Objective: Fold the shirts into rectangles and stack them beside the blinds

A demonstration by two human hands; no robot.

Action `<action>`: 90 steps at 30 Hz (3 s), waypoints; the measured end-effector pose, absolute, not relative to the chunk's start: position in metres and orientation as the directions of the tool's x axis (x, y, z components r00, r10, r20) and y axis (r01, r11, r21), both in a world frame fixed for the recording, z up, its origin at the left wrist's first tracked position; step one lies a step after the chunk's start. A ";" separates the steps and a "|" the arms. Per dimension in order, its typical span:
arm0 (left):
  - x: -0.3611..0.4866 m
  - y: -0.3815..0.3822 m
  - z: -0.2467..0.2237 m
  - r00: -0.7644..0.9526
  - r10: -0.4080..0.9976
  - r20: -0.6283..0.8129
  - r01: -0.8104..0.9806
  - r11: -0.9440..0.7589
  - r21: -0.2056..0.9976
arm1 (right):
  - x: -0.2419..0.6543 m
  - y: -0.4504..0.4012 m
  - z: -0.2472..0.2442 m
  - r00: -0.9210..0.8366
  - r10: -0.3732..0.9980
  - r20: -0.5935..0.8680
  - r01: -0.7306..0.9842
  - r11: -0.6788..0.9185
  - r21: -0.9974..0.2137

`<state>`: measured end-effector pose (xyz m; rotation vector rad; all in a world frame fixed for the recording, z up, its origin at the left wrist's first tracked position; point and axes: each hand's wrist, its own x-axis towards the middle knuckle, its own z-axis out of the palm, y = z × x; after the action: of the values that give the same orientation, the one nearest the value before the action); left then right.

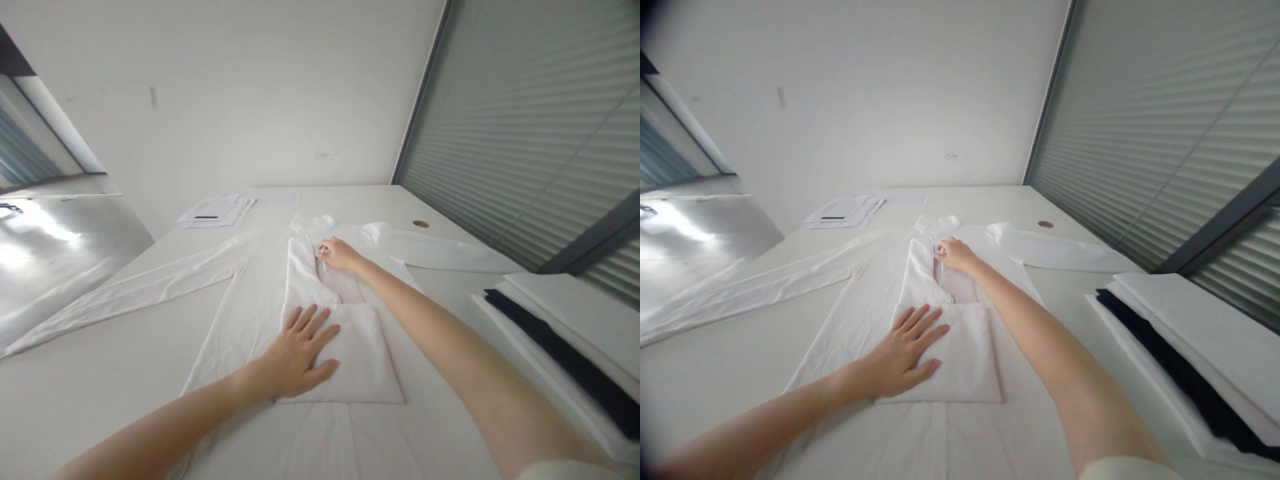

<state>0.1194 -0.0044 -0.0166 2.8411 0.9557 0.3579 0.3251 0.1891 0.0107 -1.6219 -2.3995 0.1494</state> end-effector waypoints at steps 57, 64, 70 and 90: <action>0.158 0.158 -0.029 0.915 0.380 0.135 0.354 -0.917 0.183 | 0.301 0.241 0.024 -0.616 0.730 0.296 0.777 0.626 0.071; 0.135 0.128 -0.008 0.858 0.400 0.321 0.311 -0.904 0.294 | 0.303 0.196 0.044 -0.638 0.663 0.392 0.767 0.592 0.246; 0.077 0.114 0.009 0.134 0.980 0.144 0.248 -0.174 0.953 | 0.303 0.144 0.036 -0.682 0.592 0.430 0.731 0.568 0.377; 0.077 0.109 -0.007 0.114 0.991 -0.066 0.169 0.046 0.985 | 0.365 0.027 0.007 -0.496 0.771 0.399 0.812 0.575 -0.102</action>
<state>0.0772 0.1094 -0.0068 1.3412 1.2653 0.9961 0.3646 0.0269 0.0071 -1.2778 -2.4074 -0.1391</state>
